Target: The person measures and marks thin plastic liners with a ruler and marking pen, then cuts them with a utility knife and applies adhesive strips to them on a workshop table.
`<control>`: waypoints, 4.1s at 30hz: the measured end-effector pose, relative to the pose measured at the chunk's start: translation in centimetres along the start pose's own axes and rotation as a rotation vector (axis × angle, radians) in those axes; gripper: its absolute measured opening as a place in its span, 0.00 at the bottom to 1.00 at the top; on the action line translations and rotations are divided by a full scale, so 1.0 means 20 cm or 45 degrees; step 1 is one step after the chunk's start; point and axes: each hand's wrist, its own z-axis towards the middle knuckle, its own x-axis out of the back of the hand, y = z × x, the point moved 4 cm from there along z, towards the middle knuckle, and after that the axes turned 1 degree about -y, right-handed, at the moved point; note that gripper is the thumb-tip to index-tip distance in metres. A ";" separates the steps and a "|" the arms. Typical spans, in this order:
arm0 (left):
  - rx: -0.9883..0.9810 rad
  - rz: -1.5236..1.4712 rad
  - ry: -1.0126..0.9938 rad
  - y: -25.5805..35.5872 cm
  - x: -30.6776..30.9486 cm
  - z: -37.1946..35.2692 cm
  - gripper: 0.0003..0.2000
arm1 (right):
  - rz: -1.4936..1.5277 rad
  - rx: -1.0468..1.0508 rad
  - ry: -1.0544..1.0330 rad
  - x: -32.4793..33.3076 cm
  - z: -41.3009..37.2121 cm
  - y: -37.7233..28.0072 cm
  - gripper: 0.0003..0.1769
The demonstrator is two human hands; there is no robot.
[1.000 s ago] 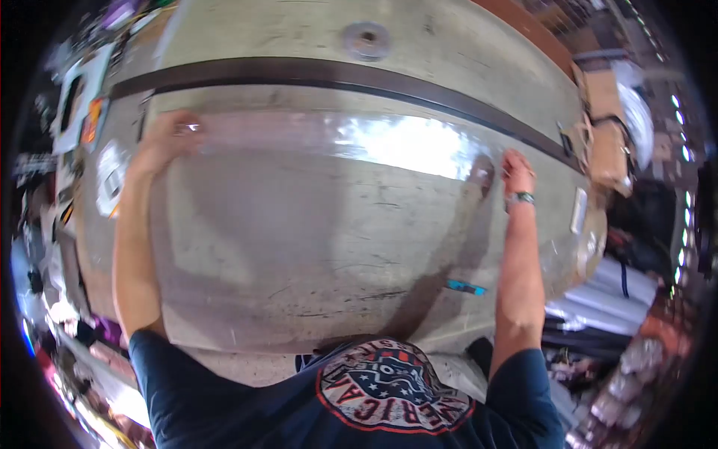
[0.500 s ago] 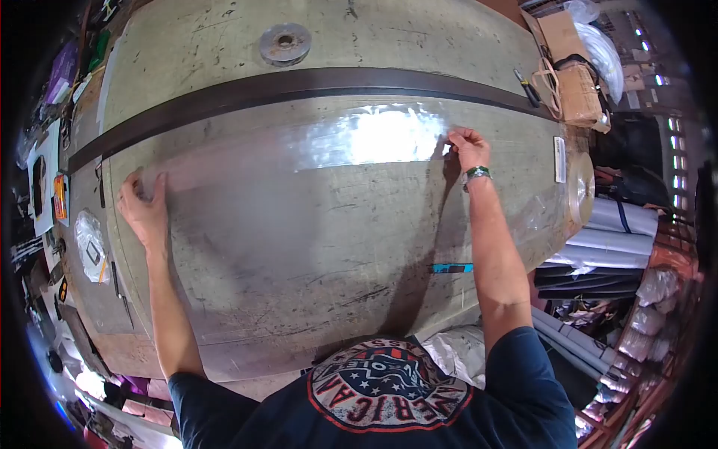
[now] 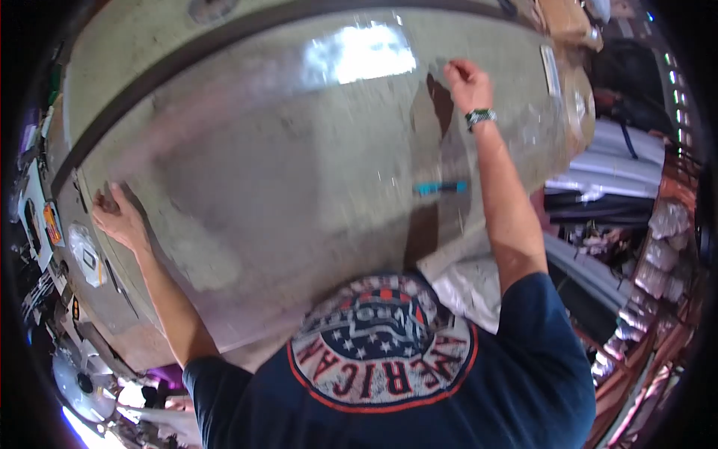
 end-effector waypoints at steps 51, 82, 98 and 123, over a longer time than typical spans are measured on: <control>1.275 -1.880 -1.143 1.38 0.18 -1.98 0.23 | 0.552 0.470 -1.500 -0.01 -1.15 -0.19 0.16; 0.797 -0.888 -1.061 0.20 0.62 -0.98 0.09 | 0.407 0.154 -1.813 -0.52 -1.18 -0.97 0.10; 0.646 0.248 0.049 -0.61 0.96 -0.60 0.20 | 0.214 -0.033 -1.569 -0.77 -1.03 -0.95 0.07; 0.332 0.211 0.130 -0.61 0.93 -0.66 0.20 | 0.282 -0.038 -1.561 -0.78 -1.03 -0.88 0.07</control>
